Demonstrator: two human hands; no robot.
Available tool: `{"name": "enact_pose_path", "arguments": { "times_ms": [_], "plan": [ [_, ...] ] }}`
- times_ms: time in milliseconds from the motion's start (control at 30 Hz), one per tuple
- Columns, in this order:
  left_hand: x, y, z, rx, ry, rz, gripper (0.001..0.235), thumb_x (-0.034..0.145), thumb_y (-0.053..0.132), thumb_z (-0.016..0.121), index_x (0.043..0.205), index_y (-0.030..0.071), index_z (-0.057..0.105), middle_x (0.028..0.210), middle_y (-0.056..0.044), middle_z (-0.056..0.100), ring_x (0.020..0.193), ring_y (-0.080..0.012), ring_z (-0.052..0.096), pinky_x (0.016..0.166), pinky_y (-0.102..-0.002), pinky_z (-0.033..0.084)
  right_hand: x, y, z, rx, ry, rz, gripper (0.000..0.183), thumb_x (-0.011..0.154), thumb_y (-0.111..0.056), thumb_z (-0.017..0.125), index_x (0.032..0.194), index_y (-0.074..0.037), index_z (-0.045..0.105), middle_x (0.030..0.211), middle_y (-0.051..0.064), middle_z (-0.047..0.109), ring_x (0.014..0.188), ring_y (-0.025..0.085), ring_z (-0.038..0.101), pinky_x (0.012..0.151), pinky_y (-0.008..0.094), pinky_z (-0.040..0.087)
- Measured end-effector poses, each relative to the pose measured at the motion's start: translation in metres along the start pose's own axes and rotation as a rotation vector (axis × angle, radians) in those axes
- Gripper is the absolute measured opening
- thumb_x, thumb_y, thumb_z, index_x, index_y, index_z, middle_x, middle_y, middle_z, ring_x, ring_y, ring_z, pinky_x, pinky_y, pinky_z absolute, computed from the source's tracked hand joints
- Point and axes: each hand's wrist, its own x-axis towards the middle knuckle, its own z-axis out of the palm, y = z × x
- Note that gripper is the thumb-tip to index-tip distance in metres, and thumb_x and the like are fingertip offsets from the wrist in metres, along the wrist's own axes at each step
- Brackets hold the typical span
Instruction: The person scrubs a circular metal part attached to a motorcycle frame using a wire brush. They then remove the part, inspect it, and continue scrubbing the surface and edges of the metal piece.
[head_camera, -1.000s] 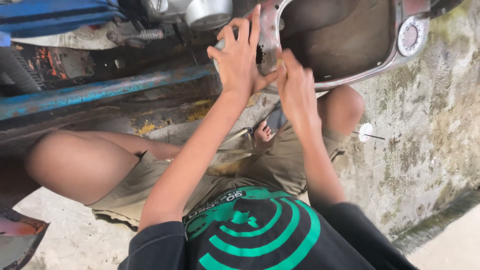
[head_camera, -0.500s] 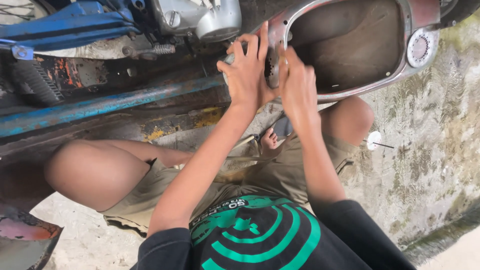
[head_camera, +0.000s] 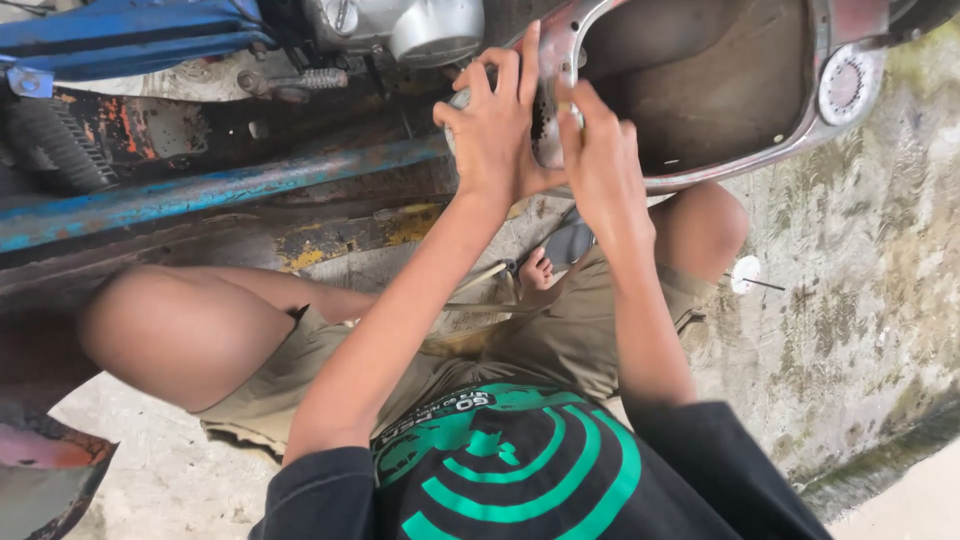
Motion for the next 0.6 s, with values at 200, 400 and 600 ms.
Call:
{"name": "enact_pose_path", "arguments": {
  "times_ms": [200,400,600],
  "plan": [
    [0.002,0.014,0.027,0.065,0.096,-0.062,0.070,0.106,0.033,0.055,0.164,0.013,0.020,0.122,-0.012,0.045,0.093,-0.0303,0.049,0.052,-0.039,0.039,-0.017,0.005,0.008,-0.042,-0.049,0.134,0.040,0.102,-0.011,0.037,0.136,-0.013,0.058,0.114,0.012,0.074,0.071,0.044,0.044,0.079,0.026,0.039],
    [0.000,-0.018,0.009,-0.169,-0.002,0.126,0.175,0.038,0.124,0.057,0.161,0.006,0.017,0.127,-0.008,0.043,0.096,-0.0258,0.043,0.054,-0.035,0.044,-0.013,0.015,0.008,-0.081,-0.020,0.060,0.032,0.105,-0.009,0.043,0.132,-0.012,0.060,0.083,0.019,0.071,0.067,0.049,0.048,0.069,0.045,0.041],
    [-0.001,-0.022,0.007,-0.055,0.109,0.153,0.159,0.063,0.128,0.033,0.158,0.001,0.026,0.124,-0.012,0.045,0.093,-0.0267,0.045,0.050,-0.036,0.041,-0.022,0.008,0.005,-0.015,-0.030,0.018,0.031,0.109,-0.010,0.044,0.135,-0.002,0.059,0.105,0.009,0.065,0.055,0.029,0.035,0.073,0.025,0.034]
  ]
}}
